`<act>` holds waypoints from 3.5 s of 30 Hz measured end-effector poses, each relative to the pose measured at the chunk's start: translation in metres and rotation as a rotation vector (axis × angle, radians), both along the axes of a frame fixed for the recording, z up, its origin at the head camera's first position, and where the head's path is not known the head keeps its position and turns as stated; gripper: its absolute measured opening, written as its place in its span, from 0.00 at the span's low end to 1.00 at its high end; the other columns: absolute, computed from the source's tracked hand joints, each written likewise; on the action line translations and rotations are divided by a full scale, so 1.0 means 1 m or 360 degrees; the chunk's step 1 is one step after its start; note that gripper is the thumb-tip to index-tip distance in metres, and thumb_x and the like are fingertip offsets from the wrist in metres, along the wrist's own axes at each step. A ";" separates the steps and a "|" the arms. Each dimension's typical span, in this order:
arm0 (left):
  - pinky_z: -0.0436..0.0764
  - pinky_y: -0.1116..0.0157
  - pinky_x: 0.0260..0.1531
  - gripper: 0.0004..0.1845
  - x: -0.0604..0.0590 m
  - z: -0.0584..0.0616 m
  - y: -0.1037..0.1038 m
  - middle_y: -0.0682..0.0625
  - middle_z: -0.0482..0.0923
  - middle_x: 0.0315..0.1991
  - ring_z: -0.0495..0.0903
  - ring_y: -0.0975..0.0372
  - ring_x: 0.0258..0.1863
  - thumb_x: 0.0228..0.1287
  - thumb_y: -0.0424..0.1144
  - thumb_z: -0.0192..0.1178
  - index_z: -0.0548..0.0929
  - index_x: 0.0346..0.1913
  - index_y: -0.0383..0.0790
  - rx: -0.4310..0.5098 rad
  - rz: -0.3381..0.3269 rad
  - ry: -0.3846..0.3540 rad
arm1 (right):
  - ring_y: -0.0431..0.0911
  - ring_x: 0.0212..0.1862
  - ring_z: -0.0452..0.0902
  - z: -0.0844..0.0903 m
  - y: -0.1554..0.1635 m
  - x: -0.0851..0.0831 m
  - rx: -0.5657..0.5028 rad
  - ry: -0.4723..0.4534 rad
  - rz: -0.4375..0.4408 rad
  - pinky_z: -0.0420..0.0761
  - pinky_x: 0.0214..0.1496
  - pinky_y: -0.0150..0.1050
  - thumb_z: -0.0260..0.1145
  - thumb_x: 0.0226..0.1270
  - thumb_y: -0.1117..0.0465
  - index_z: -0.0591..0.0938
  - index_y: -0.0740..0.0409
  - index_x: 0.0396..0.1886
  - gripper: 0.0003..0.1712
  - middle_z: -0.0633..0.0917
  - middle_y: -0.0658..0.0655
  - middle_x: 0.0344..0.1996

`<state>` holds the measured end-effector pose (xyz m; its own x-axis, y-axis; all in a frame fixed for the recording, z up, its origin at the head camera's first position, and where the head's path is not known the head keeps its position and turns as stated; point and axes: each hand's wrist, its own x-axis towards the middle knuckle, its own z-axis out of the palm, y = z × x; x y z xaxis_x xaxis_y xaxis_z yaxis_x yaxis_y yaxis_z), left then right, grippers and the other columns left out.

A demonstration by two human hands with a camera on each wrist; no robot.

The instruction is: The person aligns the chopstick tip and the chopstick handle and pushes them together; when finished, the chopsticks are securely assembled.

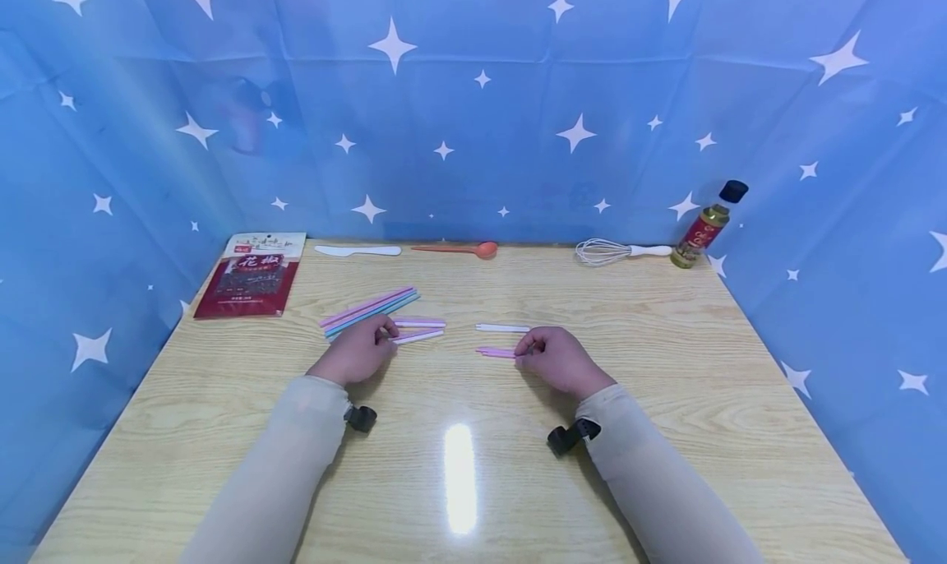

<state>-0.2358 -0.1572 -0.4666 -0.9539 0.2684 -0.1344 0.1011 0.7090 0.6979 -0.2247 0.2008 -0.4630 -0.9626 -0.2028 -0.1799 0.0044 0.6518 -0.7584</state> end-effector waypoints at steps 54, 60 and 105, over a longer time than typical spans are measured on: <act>0.72 0.59 0.40 0.04 -0.004 0.003 0.014 0.48 0.76 0.36 0.74 0.56 0.35 0.74 0.37 0.60 0.80 0.46 0.41 -0.0087 0.0208 0.0015 | 0.48 0.33 0.73 0.005 0.000 -0.007 0.0098 -0.0011 0.0037 0.72 0.37 0.42 0.72 0.70 0.61 0.88 0.53 0.36 0.02 0.80 0.53 0.30; 0.71 0.59 0.39 0.04 -0.006 -0.002 0.013 0.49 0.75 0.35 0.73 0.56 0.35 0.74 0.38 0.61 0.80 0.44 0.41 -0.0038 0.0211 0.0026 | 0.48 0.34 0.74 0.005 0.001 -0.007 0.0129 -0.0013 0.0041 0.73 0.37 0.41 0.73 0.70 0.60 0.88 0.54 0.37 0.03 0.81 0.53 0.30; 0.72 0.63 0.37 0.02 0.004 0.001 0.030 0.50 0.76 0.36 0.71 0.56 0.34 0.78 0.35 0.61 0.82 0.43 0.42 0.0569 -0.0102 0.0283 | 0.47 0.35 0.73 0.009 -0.006 0.000 -0.0228 0.0528 0.0213 0.75 0.37 0.36 0.66 0.77 0.66 0.89 0.57 0.46 0.06 0.84 0.53 0.36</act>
<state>-0.2322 -0.1273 -0.4656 -0.9337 0.3277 0.1440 0.2787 0.4130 0.8671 -0.2243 0.1948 -0.4541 -0.9269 -0.3313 0.1763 -0.3347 0.5171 -0.7878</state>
